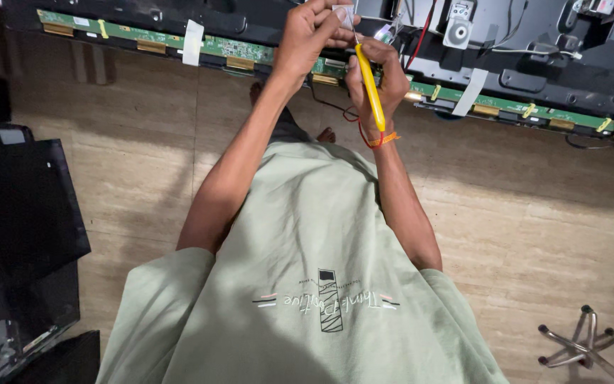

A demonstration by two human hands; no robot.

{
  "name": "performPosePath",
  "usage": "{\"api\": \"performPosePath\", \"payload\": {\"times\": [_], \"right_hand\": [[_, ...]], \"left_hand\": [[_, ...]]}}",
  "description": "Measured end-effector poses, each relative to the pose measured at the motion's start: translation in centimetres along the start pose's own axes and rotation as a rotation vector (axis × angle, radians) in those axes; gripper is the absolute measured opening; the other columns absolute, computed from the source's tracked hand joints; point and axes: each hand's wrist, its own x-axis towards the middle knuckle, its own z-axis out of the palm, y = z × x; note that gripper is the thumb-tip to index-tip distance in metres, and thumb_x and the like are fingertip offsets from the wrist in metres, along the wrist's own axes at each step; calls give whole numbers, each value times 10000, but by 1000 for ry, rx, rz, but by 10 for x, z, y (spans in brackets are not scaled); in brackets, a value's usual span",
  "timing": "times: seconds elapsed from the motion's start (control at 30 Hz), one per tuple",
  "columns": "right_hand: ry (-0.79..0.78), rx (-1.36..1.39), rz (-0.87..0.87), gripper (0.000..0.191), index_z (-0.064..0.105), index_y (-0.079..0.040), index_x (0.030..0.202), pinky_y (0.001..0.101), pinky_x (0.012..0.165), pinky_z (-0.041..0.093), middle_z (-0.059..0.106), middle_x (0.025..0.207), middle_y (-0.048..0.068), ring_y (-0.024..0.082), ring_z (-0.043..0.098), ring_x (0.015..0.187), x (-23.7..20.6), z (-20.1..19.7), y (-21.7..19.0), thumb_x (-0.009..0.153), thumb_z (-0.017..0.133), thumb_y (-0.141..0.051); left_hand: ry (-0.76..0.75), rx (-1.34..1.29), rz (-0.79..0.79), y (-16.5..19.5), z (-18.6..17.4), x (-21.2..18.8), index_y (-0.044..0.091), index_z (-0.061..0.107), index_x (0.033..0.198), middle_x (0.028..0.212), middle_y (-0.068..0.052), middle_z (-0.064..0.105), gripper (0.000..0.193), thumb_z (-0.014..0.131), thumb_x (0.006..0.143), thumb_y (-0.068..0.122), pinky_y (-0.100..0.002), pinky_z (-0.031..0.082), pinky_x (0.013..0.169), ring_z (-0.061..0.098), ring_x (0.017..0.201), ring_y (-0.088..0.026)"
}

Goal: The person carries a multimeter across the repair shop to a television lying with its back panel removed, then probes the TV's circuit boards and internal wiring with the multimeter test leads, repositioning the leads on different boards and components to take electrical measurements.

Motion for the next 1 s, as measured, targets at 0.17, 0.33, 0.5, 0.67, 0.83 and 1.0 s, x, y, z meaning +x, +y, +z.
{"api": "performPosePath", "payload": {"times": [0.17, 0.33, 0.5, 0.67, 0.83, 1.0], "right_hand": [[16, 18, 56, 168, 591, 29, 1092, 337, 962, 602, 734, 1187, 204, 263, 750, 1102, -1, -2, -2, 972, 706, 47], [-8, 26, 41, 165, 586, 29, 1090, 338, 975, 606, 723, 1224, 214, 273, 737, 1161, 2, -5, -1, 975, 703, 43], [-36, 4, 35, 168, 610, 27, 1110, 334, 987, 594, 729, 1239, 209, 252, 737, 1144, 3, -6, 0, 980, 715, 34], [-12, 24, 52, 162, 605, 26, 1101, 323, 974, 597, 732, 1221, 199, 235, 741, 1126, 4, -3, 0, 982, 716, 25], [-2, 30, 39, 158, 604, 28, 1092, 316, 960, 595, 729, 1195, 192, 222, 741, 1098, 3, -3, 2, 982, 719, 30], [11, 58, 64, 153, 604, 26, 1082, 300, 934, 594, 737, 1183, 185, 197, 738, 1059, 2, -1, 3, 979, 716, 37]], "left_hand": [[-13, -45, 71, 0, 4, 0, -22, 622, 1247, 1144, -151, 764, 218, 593, 1044, 52, -349, 671, 882, 793, 983, -213], [9, 24, 55, -1, 4, 1, -35, 658, 1108, 1056, -141, 776, 114, 601, 1051, 46, -337, 679, 825, 813, 928, -211], [-23, -3, 19, 1, -1, 1, -39, 676, 1063, 1043, -119, 770, 116, 613, 1027, 52, -317, 658, 810, 800, 917, -197], [6, 6, -36, -1, -2, 1, -45, 695, 1069, 1023, -125, 788, 150, 611, 1008, 63, -307, 662, 820, 798, 898, -190], [19, 20, -36, -2, -2, 0, -52, 691, 1069, 1019, -128, 788, 150, 609, 1008, 57, -311, 669, 823, 801, 894, -194], [4, 4, -33, 0, -2, -1, -53, 691, 1062, 1018, -133, 783, 142, 596, 1025, 47, -319, 668, 837, 803, 909, -201]]}}
